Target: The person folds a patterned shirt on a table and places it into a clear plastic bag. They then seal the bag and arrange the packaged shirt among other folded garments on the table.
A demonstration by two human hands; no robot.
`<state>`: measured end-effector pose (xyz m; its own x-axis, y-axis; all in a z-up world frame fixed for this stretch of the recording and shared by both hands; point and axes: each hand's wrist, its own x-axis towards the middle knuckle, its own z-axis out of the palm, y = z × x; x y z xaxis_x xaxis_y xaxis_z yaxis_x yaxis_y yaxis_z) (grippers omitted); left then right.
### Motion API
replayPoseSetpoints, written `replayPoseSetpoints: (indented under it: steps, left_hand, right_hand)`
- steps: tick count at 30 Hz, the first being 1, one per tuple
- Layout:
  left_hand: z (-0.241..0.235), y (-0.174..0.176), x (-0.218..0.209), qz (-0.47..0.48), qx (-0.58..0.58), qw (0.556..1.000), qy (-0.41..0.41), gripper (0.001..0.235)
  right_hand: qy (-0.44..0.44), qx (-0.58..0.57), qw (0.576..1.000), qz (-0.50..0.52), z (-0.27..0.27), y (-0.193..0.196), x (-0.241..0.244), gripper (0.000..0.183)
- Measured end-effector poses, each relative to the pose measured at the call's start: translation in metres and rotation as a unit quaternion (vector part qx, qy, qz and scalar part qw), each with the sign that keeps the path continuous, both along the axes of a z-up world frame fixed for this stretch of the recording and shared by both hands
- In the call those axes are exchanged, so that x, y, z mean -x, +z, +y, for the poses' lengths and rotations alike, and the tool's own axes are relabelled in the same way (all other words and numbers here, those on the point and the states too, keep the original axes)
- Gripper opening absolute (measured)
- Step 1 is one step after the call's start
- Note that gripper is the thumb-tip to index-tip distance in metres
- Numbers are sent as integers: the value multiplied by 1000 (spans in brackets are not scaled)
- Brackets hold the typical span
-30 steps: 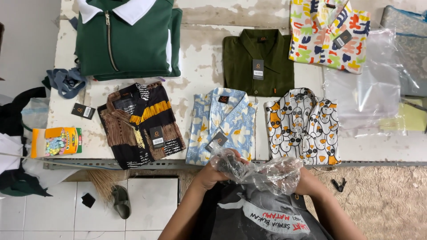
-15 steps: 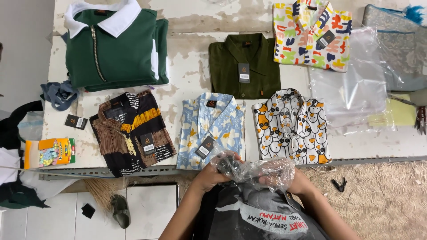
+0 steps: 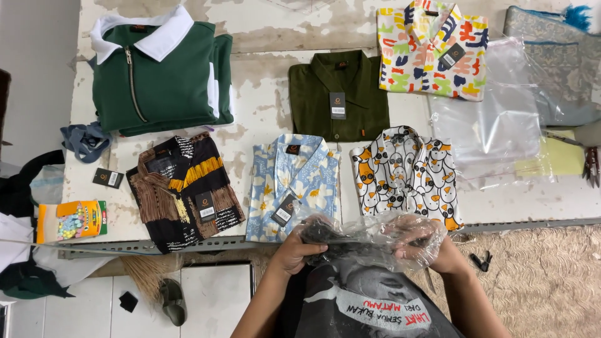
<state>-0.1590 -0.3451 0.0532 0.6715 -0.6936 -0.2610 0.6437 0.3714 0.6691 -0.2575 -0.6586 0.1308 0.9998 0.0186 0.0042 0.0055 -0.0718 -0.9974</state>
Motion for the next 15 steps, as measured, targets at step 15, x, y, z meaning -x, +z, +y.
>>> replayPoseSetpoints:
  steps: [15]
  left_hand:
    - [59,-49,-20,162,104,977,95,46]
  right_hand:
    - [-336,-177,925,-16,-24,28,19,9]
